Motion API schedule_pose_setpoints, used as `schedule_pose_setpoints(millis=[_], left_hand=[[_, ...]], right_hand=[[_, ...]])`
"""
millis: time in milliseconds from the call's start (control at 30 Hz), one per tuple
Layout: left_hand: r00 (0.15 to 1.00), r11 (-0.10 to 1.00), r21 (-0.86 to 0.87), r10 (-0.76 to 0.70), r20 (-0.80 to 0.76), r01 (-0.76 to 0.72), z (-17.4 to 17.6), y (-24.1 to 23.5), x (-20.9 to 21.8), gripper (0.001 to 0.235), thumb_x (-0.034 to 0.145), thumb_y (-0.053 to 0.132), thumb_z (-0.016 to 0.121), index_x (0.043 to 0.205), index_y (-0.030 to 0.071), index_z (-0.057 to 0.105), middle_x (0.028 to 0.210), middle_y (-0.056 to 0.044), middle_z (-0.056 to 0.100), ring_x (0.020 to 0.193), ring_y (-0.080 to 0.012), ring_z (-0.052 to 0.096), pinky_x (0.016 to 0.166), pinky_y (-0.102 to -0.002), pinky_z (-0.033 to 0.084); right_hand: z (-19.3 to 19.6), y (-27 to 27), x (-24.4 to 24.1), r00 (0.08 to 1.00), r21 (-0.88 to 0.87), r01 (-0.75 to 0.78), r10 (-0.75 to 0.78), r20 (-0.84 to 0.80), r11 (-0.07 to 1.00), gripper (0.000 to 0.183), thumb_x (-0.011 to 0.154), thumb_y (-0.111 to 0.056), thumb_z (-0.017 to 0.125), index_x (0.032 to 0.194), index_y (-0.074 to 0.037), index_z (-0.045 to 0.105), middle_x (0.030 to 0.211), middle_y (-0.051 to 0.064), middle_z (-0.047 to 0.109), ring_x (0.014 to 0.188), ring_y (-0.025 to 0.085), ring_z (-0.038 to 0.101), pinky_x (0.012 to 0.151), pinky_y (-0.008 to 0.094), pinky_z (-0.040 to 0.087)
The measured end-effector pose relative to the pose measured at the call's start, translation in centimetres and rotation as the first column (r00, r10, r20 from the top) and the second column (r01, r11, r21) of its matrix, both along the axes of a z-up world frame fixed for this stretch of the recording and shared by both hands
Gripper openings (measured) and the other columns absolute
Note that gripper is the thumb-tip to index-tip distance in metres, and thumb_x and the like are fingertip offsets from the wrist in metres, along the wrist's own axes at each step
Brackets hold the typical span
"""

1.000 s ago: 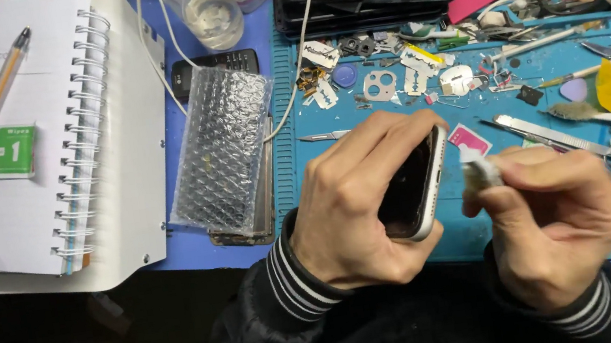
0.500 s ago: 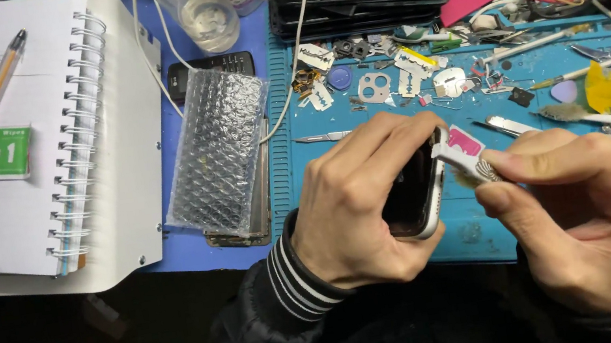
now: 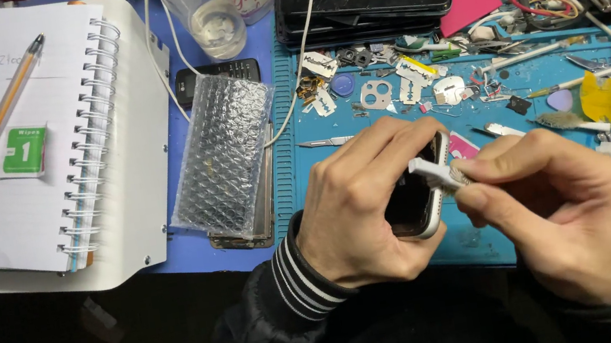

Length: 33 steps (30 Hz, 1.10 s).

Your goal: Clean the charging port and speaker grilles of a smartphone using a thin metal prying tool and cleaning wipes.

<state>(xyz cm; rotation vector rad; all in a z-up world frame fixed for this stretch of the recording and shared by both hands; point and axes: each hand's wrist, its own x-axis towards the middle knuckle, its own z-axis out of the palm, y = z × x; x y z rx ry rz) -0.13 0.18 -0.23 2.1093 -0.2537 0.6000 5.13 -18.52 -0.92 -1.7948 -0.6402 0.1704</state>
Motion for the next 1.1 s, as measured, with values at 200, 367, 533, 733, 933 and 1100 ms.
schedule_pose_setpoints(millis=[200, 367, 533, 733, 933, 1100], left_hand=[[1.000, 1.000, -0.008, 0.013, 0.011, -0.013, -0.2, -0.1, 0.0, 0.054, 0.067, 0.010, 0.071, 0.119, 0.003, 0.058, 0.103, -0.011, 0.065, 0.081, -0.0298, 0.066, 0.073, -0.038, 0.056], [1.000, 1.000, -0.008, 0.023, -0.003, -0.023, -0.2, -0.1, 0.0, 0.054, 0.066, 0.011, 0.070, 0.119, 0.004, 0.059, 0.105, -0.011, 0.066, 0.081, -0.0298, 0.067, 0.074, -0.038, 0.056], [1.000, 1.000, -0.016, 0.018, 0.000, -0.018, -0.1, 0.0, 0.0, 0.054, 0.067, 0.011, 0.072, 0.119, 0.002, 0.058, 0.104, -0.012, 0.066, 0.081, -0.0293, 0.067, 0.073, -0.037, 0.057], [1.000, 1.000, 0.001, 0.020, 0.007, -0.020, -0.6, -0.1, 0.1, 0.058, 0.066, 0.011, 0.070, 0.122, 0.002, 0.058, 0.107, -0.012, 0.066, 0.083, -0.0294, 0.068, 0.074, -0.037, 0.057], [1.000, 0.999, -0.013, 0.030, -0.007, -0.030, -0.2, 0.1, -0.1, 0.058, 0.066, 0.011, 0.072, 0.121, 0.001, 0.058, 0.109, -0.013, 0.068, 0.085, -0.0305, 0.069, 0.077, -0.037, 0.058], [1.000, 1.000, -0.024, 0.016, 0.012, -0.016, -0.1, 0.2, 0.0, 0.053, 0.069, 0.012, 0.071, 0.120, 0.002, 0.058, 0.105, -0.012, 0.067, 0.081, -0.0293, 0.068, 0.074, -0.037, 0.057]], right_hand=[[-0.6, 0.5, 0.3, 0.827, 0.003, -0.024, 0.018, 0.562, 1.000, 0.028, 0.073, 0.026, 0.079, 0.095, 0.015, 0.066, 0.082, 0.021, 0.069, 0.065, 0.024, 0.061, 0.064, 0.032, 0.051], [0.5, 0.8, 0.3, 0.939, -0.057, -0.019, 0.037, 0.341, 0.998, 0.028, 0.077, 0.020, 0.077, 0.101, 0.014, 0.064, 0.088, 0.019, 0.071, 0.065, 0.019, 0.062, 0.063, 0.027, 0.050], [-0.8, 0.2, 0.2, 0.937, 0.021, 0.010, -0.017, 0.350, 1.000, 0.020, 0.081, 0.019, 0.077, 0.097, 0.010, 0.068, 0.087, 0.019, 0.070, 0.066, 0.023, 0.062, 0.063, 0.032, 0.053], [-0.4, 0.1, 0.8, 0.831, -0.040, 0.001, 0.021, 0.556, 0.999, 0.026, 0.080, 0.024, 0.081, 0.099, 0.015, 0.065, 0.089, 0.023, 0.071, 0.071, 0.026, 0.065, 0.069, 0.035, 0.054], [-0.9, -0.7, 0.1, 0.981, 0.111, 0.068, -0.087, 0.173, 0.991, 0.027, 0.089, 0.019, 0.070, 0.108, 0.011, 0.053, 0.098, 0.021, 0.066, 0.072, 0.019, 0.064, 0.068, 0.026, 0.057], [-0.2, 1.0, 0.0, 0.995, 0.067, -0.011, 0.004, 0.100, 0.998, 0.024, 0.076, 0.018, 0.074, 0.096, 0.009, 0.062, 0.089, 0.016, 0.071, 0.070, 0.016, 0.062, 0.067, 0.023, 0.052]])
